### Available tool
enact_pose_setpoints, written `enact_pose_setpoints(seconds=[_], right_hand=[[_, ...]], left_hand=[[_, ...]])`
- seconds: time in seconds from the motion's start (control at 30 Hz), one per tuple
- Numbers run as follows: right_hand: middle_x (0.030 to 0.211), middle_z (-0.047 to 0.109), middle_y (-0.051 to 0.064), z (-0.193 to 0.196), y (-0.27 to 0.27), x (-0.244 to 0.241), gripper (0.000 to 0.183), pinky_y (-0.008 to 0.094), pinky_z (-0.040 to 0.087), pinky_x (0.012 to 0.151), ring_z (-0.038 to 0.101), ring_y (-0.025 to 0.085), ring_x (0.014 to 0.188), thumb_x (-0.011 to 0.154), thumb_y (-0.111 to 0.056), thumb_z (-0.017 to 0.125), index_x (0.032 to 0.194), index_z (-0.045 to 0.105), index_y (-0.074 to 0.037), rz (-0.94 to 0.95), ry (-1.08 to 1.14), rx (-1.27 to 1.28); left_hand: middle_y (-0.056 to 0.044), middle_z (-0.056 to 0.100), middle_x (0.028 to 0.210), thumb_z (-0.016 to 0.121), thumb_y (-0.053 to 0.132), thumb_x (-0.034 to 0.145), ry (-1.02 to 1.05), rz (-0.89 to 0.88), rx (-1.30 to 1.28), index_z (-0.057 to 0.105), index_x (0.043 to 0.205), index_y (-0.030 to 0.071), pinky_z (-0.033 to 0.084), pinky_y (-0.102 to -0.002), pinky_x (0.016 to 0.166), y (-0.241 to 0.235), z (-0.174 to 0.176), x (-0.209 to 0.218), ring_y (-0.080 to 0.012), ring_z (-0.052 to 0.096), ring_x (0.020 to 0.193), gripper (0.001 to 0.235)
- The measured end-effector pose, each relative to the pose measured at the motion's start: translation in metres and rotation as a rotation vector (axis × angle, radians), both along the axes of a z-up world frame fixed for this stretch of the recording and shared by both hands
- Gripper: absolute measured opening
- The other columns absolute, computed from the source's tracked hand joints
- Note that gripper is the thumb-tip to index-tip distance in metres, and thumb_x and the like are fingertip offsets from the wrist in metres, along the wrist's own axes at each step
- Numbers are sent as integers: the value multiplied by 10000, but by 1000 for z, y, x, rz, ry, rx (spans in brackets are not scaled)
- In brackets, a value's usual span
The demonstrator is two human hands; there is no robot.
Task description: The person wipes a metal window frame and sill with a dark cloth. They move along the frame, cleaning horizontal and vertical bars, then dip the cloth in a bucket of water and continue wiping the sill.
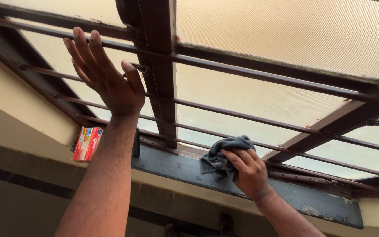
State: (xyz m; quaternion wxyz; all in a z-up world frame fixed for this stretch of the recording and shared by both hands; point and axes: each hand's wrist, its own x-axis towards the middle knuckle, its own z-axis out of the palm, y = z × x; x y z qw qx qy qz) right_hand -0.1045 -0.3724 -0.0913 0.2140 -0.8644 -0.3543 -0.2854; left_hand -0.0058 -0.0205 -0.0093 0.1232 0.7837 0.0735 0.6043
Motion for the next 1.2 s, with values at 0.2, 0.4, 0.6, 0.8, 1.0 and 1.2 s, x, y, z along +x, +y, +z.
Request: enact_pose_setpoints(seconds=[0.2, 0.4, 0.6, 0.8, 1.0, 1.2], right_hand=[[1138, 726, 81, -18, -25, 28, 443, 432, 522, 920, 651, 298, 1061, 862, -264, 781, 1262, 671, -110, 35, 334, -159], [1366, 627, 91, -36, -62, 45, 543, 459, 391, 1020, 498, 326, 1269, 844, -282, 748, 1356, 634, -144, 281, 300, -257], [1355, 627, 82, -60, -16, 71, 501, 443, 397, 1073, 529, 313, 1252, 887, -179, 700, 1374, 614, -102, 404, 277, -320], [1265, 680, 38, -57, 66, 87, 501, 382, 468, 957, 592, 259, 1056, 884, -250, 720, 1346, 628, -80, 470, 236, -331], [1169, 714, 21, -49, 43, 86, 454, 367, 521, 839, 626, 242, 908, 903, -345, 710, 1271, 669, -81, 417, 244, -478], [1060, 735, 40, -34, -39, 70, 349, 386, 555, 809, 662, 262, 938, 957, -386, 659, 1149, 706, -99, 209, 446, -519]], left_hand=[[-255, 174, 1737, 517, 311, 1074, 140, -67, -169, 162, 1675, 21, 120, -676, 1300, -50, 2, -42, -466, 149, 1633, 756], [-245, 551, 1364, 594, 179, 952, 308, -128, -441, 515, 1351, 16, 327, -573, 1167, -203, -124, -112, -455, 463, 1379, 438], [-98, 669, 1305, 512, 338, 990, 808, -439, -1406, 372, 1529, 142, 487, -382, 1067, -272, -241, -139, -248, 636, 1256, 591], [-38, 500, 1516, 413, 468, 1025, 638, -487, -1819, 194, 1610, 217, 369, -410, 1147, -270, -257, -128, -223, 484, 1401, 673], [-58, 406, 1582, 415, 519, 1031, 614, -544, -1846, 235, 1619, 206, 358, -392, 1152, -299, -246, -117, -199, 413, 1431, 690], [-101, 467, 1457, 688, 257, 936, 661, -512, -1559, 319, 1544, 117, 525, -377, 1013, -365, -287, -110, -228, 564, 1258, 725]])
